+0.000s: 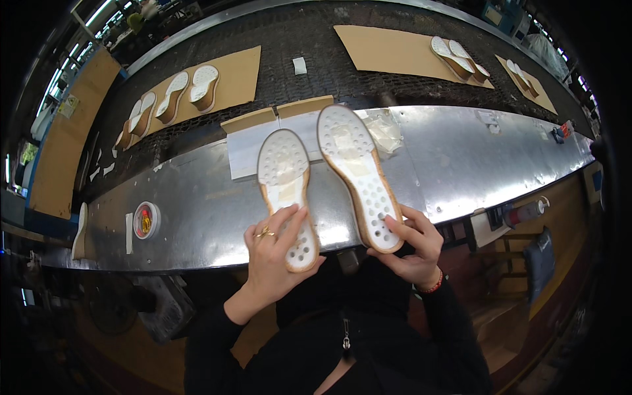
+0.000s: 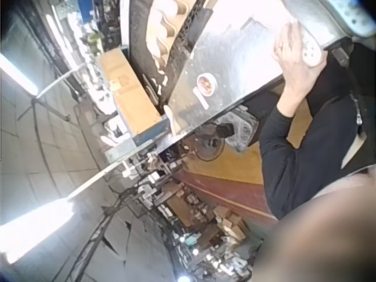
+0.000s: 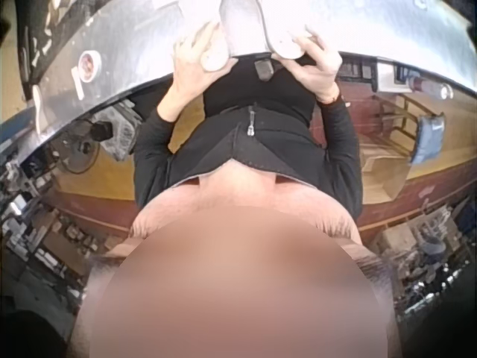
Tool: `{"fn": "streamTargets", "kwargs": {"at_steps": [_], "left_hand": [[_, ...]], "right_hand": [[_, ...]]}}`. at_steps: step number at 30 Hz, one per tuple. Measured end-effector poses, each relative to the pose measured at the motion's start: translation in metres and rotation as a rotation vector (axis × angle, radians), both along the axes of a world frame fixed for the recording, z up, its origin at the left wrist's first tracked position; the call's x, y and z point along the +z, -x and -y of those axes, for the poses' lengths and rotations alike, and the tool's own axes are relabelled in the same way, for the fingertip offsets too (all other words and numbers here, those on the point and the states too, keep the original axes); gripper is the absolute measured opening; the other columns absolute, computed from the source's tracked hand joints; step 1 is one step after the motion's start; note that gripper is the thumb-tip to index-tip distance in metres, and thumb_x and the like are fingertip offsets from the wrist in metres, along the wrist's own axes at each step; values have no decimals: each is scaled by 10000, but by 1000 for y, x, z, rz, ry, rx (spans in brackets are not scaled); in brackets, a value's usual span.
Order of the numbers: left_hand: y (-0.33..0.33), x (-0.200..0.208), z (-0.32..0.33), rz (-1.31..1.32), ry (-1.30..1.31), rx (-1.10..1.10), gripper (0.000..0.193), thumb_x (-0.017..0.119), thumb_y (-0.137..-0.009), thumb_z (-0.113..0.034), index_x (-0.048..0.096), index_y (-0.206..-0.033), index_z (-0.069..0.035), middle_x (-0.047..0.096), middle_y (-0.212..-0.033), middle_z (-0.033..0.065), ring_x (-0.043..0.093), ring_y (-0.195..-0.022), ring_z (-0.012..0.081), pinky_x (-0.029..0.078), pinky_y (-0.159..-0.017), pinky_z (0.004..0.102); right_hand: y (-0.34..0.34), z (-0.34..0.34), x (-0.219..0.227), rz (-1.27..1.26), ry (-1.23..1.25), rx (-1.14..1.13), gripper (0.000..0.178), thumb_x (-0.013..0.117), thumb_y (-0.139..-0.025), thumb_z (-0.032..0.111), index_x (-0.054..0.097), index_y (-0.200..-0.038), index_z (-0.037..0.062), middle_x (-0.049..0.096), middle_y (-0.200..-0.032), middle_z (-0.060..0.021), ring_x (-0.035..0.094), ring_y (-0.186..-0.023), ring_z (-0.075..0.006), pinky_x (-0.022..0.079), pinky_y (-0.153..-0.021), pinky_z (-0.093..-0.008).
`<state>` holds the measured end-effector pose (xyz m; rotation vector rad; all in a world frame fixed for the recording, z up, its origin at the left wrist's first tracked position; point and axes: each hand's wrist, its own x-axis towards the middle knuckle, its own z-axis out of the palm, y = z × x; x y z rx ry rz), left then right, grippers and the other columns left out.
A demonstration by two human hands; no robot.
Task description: The person applies small white adhesive pads to the top surface of shoe insoles on a metal workbench. They pick up insoles from a conveyor, place them on the bench, press the pads into place, and then move the finished insoles aside.
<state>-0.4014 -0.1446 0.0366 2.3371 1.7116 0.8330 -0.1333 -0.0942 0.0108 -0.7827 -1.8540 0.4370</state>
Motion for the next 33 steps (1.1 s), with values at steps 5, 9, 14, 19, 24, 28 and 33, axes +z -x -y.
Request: {"fn": "streamTargets", "kwargs": {"at_steps": [5, 9, 14, 19, 24, 28, 33], "left_hand": [[12, -2, 15, 35, 34, 67, 862, 890, -617, -297, 555, -1375, -60, 517, -1396, 135, 503, -1264, 304, 292, -1042, 437], [13, -9, 14, 162, 20, 44, 849, 904, -608, -274, 572, -1355, -43, 492, -1421, 166, 459, -1310, 362, 318, -1085, 486], [19, -10, 21, 209, 30, 26, 821, 921, -601, -274, 609, -1334, -78, 423, -1496, 203, 356, -1397, 442, 315, -1130, 538], [25, -10, 25, 247, 15, 40, 818, 927, -590, -248, 619, -1331, -94, 368, -1537, 241, 319, -1435, 453, 304, -1142, 542], [23, -15, 21, 287, 24, 37, 776, 921, -583, -215, 645, -1298, -91, 362, -1532, 249, 361, -1411, 438, 344, -1121, 508], [18, -16, 21, 338, 74, 37, 706, 912, -586, -202, 686, -1249, -115, 411, -1486, 242, 434, -1340, 425, 370, -1094, 483], [3, -19, 20, 320, 39, -23, 711, 920, -576, -214, 697, -1248, -147, 442, -1462, 223, 462, -1294, 402, 396, -1060, 461]], "right_hand": [[30, -1, -10, 63, 87, 7, 531, 917, -641, 94, 718, -1128, 22, 632, -1202, -213, 685, -774, -151, 589, -665, -263], [48, -11, -16, 49, 98, -34, 555, 910, -641, 87, 707, -1155, 29, 603, -1205, -184, 623, -700, -125, 567, -626, -249], [55, -14, -11, 40, 91, -36, 648, 917, -635, 110, 671, -1231, 52, 569, -1235, -166, 611, -749, -138, 557, -663, -274], [52, -9, -4, 50, 118, -60, 678, 926, -630, 140, 664, -1250, 57, 567, -1230, -158, 603, -743, -151, 558, -666, -278], [48, -15, 3, 91, 165, 12, 579, 908, -658, 104, 697, -1194, 43, 615, -1206, -192, 676, -796, -194, 580, -644, -266], [23, -24, 25, -64, 97, 49, 508, 866, -702, 47, 705, -1183, 46, 651, -1197, -227, 720, -901, -220, 600, -672, -269], [-5, -93, 34, -92, -104, -190, 417, 841, -730, 4, 713, -1127, 13, 695, -1107, -199, 697, -765, -141, 567, -595, -234]]}}
